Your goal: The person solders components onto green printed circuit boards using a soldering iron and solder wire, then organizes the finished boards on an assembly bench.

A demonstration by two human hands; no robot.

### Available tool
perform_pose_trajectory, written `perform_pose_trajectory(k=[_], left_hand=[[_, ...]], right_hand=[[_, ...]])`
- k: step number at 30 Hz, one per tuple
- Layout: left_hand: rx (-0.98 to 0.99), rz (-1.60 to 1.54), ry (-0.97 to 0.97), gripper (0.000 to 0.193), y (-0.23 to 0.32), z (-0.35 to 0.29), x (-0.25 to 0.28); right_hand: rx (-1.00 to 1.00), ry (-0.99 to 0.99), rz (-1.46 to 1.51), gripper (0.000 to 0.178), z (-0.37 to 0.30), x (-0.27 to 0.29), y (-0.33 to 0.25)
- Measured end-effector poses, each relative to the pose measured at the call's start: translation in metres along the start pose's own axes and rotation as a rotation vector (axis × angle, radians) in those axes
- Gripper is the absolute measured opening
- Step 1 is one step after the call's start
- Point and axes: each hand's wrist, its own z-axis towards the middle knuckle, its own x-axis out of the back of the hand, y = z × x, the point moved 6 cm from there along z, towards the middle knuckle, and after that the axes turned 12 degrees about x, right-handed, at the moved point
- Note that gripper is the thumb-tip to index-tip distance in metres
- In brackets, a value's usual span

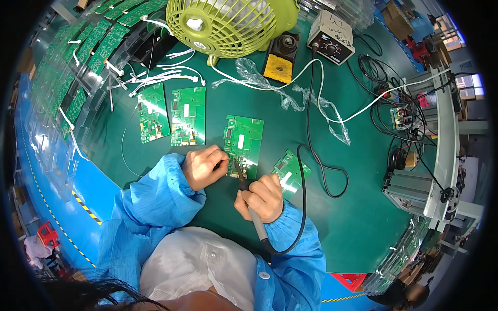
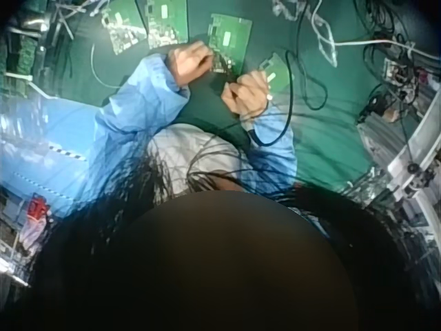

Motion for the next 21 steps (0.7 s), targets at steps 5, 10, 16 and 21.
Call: perform_pose_trajectory(k=[5,10,16,21], left_hand=[[0.018,-0.009,0.002,0.011,-0.0016,-0.0005,0.0012],[0.023,-0.017,0.009,0.012,-0.0032,-0.0011,0.0013],[0.024,-0.001,0.000,0.012,-0.0016,-0.0010,0.0016],[0.029,-0.012,-0.016,0.012,-0.0023,-0.0006,0.0014]], right_hand=[[0.004,0.013,-0.003,0.020,0.0002,0.0026,-0.0007],[0.002,0.003,0.002,0.020,0.0009,0.0019,-0.0011],[-0.001,-0.021,0.001,0.020,0.0015,-0.0006,-0.0012],[-0.023,0.002,0.022,0.020,0.0038,0.0039,0.0013]])
